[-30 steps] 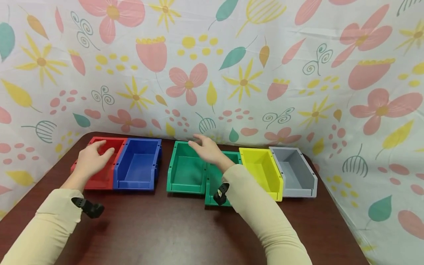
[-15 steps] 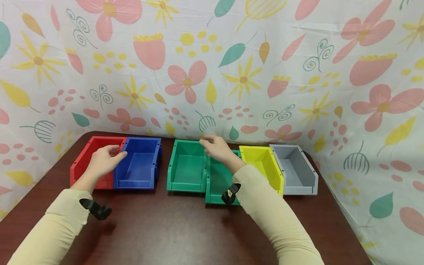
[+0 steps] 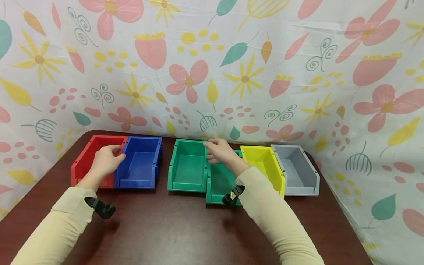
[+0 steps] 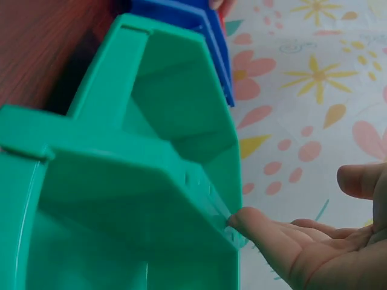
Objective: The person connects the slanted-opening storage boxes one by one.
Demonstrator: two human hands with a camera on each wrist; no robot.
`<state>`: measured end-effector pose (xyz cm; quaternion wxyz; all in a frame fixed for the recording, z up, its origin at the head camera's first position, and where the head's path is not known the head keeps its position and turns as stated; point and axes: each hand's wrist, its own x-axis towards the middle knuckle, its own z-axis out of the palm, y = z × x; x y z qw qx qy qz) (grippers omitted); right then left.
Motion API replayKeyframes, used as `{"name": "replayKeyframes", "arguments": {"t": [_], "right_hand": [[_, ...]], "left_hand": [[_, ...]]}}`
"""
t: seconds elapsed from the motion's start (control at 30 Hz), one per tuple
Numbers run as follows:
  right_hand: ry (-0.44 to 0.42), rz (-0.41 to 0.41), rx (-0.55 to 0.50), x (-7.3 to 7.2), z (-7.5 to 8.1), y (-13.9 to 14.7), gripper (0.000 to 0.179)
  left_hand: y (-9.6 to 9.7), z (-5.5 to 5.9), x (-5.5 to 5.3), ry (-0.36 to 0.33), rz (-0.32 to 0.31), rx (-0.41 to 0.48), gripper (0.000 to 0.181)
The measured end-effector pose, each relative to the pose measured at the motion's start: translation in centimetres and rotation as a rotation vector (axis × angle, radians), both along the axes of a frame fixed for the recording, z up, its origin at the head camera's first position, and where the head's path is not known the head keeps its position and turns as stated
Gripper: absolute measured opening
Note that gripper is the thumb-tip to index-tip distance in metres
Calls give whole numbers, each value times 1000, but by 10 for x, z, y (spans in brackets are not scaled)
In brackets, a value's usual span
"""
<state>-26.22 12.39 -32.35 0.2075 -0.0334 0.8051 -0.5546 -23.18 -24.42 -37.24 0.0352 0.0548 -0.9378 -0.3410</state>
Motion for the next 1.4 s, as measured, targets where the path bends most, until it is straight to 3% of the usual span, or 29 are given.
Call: {"name": "replayKeyframes", "arguments": {"t": [0.3,0.47,0.63,0.8,0.97,1.23,1.3,1.4], "right_hand": [[-53,-6,-30,-1,0,-7,59],[-35,12,-36,1,-5,-17,61],[63,19,107,2,-12,-28,64],[184,7,395,-4,-17,-45,69],[204,10,569,-11,-25,-57,70],[201,0,648,-17,-33,-65,50],[196,-12,640,-20,-35,-65,38],[183,-46,581,-22,-35,-63,35]], "left_hand": [[-5,-3,-1,-29,34,28,50],[-8,-7,-1,-44,46,37,50],[-9,-8,-1,-45,54,49,50],[-8,-7,-5,-13,62,53,49],[-9,-6,-6,-20,61,67,49],[-14,-6,-5,-15,62,67,49],[-15,-6,-4,-20,64,69,49],[-17,-6,-4,-22,66,78,49]]}}
